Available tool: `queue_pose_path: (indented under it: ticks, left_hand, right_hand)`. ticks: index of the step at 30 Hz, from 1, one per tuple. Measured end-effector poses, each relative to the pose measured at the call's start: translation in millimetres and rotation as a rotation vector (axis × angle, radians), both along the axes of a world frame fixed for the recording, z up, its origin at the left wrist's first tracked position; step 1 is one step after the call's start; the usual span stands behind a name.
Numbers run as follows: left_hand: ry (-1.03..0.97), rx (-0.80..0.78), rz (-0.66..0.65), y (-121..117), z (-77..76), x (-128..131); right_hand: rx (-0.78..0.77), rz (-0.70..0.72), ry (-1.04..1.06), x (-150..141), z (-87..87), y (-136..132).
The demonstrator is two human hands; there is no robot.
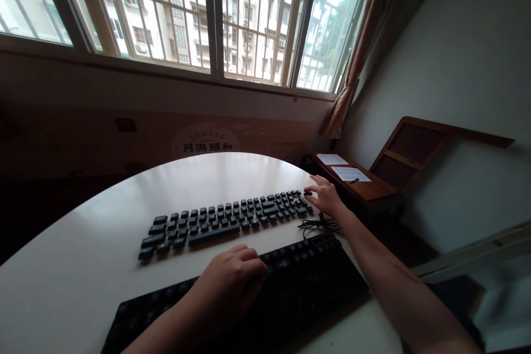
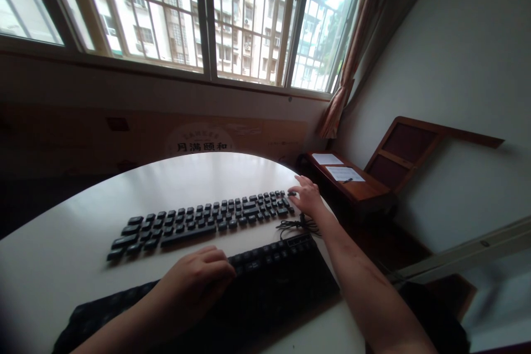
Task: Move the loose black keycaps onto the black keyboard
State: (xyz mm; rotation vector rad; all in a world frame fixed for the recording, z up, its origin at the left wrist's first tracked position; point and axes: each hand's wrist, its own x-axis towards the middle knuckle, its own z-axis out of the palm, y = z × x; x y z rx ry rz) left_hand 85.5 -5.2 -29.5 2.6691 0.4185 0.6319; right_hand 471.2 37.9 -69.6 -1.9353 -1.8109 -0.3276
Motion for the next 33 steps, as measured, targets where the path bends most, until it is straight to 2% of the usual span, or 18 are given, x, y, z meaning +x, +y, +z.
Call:
queue_pose_path:
  ticks: [6,11,15,23,28,33]
  left_hand:
    - [0.018,0.021,0.004,0.0,-1.0,-1.0]
    - [0.031,0.097,-0.024,-0.5,-1.0,1.0]
    - [0.030,0.156,-0.030,-0.8,-4.1,2.3]
    - [0.061,0.149,-0.023,-1.5,-2.7,1.3]
    - [0.061,0.143,-0.028,-2.2,-0.2,1.2]
    - [0.064,0.124,-0.033,-2.8,1.4,0.7]
  right_hand:
    - [0.083,0.059,0.088,-1.6,3.6,-2.0]
    - [0.204,0.168,0.227,-7.6,18.8,-14.6]
    - [0.252,0.273,0.327,-27.7,32.0,-29.7]
    - [0.239,0.462,0.344,-72.1,46.5,-41.7]
    - [0.201,0.497,0.381,-73.8,44.4,-41.7]
    - [0.139,0.555,0.541,-71.7,43.4,-42.5]
